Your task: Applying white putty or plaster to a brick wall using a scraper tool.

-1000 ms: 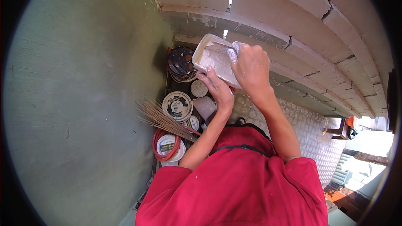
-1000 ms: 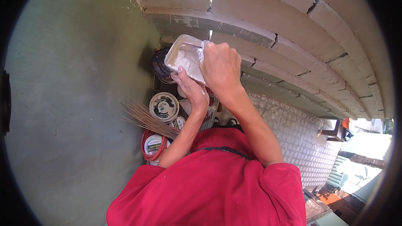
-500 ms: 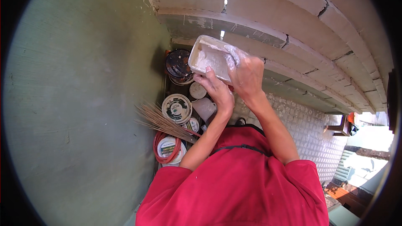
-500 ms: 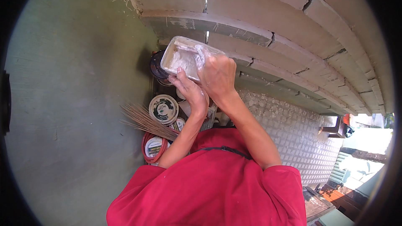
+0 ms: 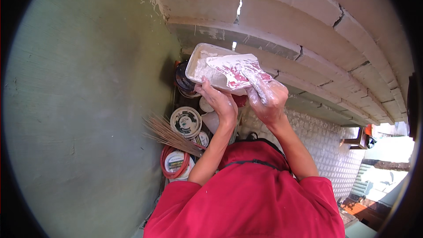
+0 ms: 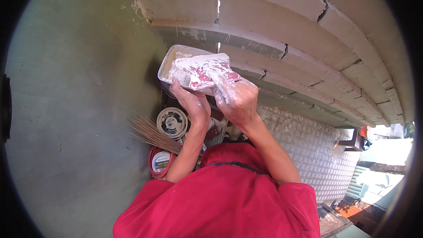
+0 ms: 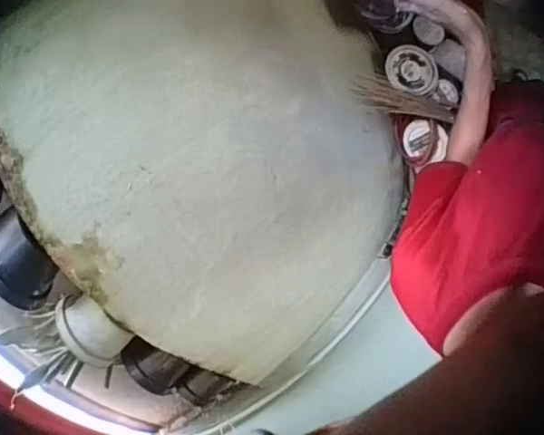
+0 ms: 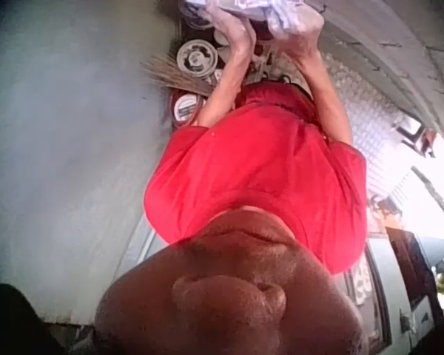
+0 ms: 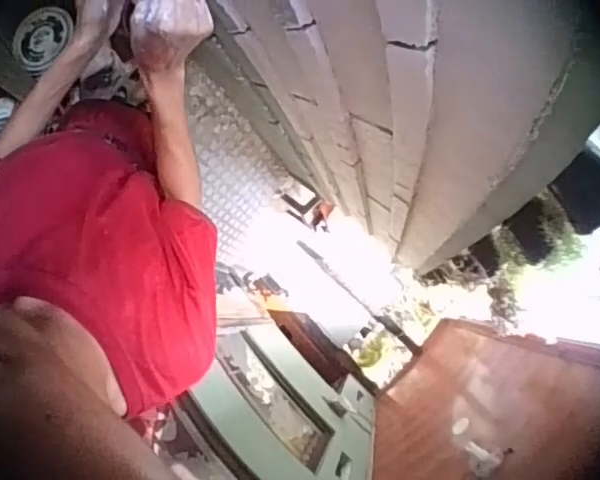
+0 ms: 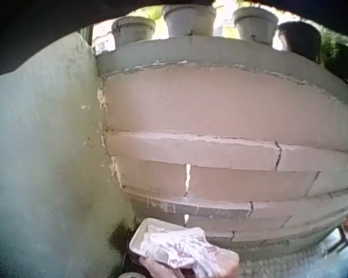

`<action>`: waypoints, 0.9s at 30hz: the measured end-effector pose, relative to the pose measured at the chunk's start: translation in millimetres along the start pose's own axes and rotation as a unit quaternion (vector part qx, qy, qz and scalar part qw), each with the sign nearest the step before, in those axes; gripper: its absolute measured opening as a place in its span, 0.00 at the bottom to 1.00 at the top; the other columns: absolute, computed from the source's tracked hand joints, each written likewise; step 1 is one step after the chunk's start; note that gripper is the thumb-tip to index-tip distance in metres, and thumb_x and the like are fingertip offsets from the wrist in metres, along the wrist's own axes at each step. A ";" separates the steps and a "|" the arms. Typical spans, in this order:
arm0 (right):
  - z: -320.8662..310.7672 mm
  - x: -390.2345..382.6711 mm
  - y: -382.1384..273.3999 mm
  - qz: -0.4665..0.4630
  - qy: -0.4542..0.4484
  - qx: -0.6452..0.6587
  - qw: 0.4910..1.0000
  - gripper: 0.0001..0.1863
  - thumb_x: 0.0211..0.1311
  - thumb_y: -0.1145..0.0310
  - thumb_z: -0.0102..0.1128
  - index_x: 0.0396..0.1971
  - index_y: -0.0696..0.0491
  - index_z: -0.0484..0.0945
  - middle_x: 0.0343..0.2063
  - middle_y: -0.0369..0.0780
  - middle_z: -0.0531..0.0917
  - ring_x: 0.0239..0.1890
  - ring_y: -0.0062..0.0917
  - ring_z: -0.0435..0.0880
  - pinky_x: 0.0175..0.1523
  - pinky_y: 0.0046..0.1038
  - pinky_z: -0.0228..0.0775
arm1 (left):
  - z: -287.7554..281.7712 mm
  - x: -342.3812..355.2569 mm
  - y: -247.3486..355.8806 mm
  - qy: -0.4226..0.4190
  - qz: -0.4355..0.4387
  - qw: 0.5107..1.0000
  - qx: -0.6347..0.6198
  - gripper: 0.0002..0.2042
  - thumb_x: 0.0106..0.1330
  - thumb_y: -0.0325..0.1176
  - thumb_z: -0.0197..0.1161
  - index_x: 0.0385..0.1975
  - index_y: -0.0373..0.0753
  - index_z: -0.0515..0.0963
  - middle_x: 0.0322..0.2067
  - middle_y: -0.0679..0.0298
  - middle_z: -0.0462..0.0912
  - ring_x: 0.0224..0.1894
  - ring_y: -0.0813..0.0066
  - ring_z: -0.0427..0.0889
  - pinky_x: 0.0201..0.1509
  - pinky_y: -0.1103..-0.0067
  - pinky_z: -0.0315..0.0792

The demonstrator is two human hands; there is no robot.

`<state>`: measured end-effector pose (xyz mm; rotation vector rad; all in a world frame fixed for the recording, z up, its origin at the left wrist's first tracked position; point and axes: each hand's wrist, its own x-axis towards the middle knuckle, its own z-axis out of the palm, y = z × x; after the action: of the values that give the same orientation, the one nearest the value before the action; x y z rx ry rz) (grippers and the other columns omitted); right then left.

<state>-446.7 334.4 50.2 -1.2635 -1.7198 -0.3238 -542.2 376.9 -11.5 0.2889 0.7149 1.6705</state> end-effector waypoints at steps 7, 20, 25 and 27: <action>-8.4 81.5 -2.1 -0.040 0.096 -0.017 0.994 0.14 0.43 0.76 0.69 0.35 0.56 0.83 0.25 0.46 0.83 0.24 0.36 0.83 0.29 0.32 0.74 | 16.3 24.2 10.3 -0.069 -0.004 0.996 -0.054 0.22 0.70 0.47 0.48 0.57 0.40 0.56 0.57 0.55 0.62 0.60 0.63 0.65 0.63 0.66 0.62; 32.8 306.6 62.5 -0.045 0.019 -0.276 0.960 0.06 0.47 0.72 0.57 0.20 0.59 0.79 0.20 0.54 0.79 0.24 0.48 0.81 0.31 0.43 0.74 | 25.6 51.1 23.2 -0.078 -0.018 0.996 -0.048 0.20 0.70 0.45 0.49 0.52 0.38 0.57 0.53 0.54 0.64 0.57 0.64 0.66 0.61 0.69 0.62; 30.0 330.2 47.8 -0.086 0.055 -0.313 0.944 0.09 0.51 0.70 0.56 0.28 0.58 0.83 0.21 0.54 0.80 0.25 0.48 0.82 0.32 0.43 0.75 | 7.6 50.9 32.1 -0.060 -0.024 0.997 -0.042 0.20 0.70 0.45 0.48 0.52 0.38 0.58 0.53 0.55 0.64 0.57 0.64 0.65 0.61 0.69 0.62; 13.2 321.8 8.5 -0.071 0.137 -0.276 0.949 0.08 0.53 0.68 0.61 0.20 0.57 0.79 0.19 0.53 0.79 0.25 0.46 0.82 0.29 0.42 0.74 | 1.3 52.3 34.0 -0.056 -0.023 0.997 -0.043 0.20 0.70 0.45 0.48 0.52 0.38 0.58 0.53 0.55 0.64 0.58 0.64 0.65 0.61 0.69 0.62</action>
<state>-453.5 540.1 298.0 -1.4009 -1.5292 -1.0753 -580.9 424.5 -0.3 0.3004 0.5594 1.6235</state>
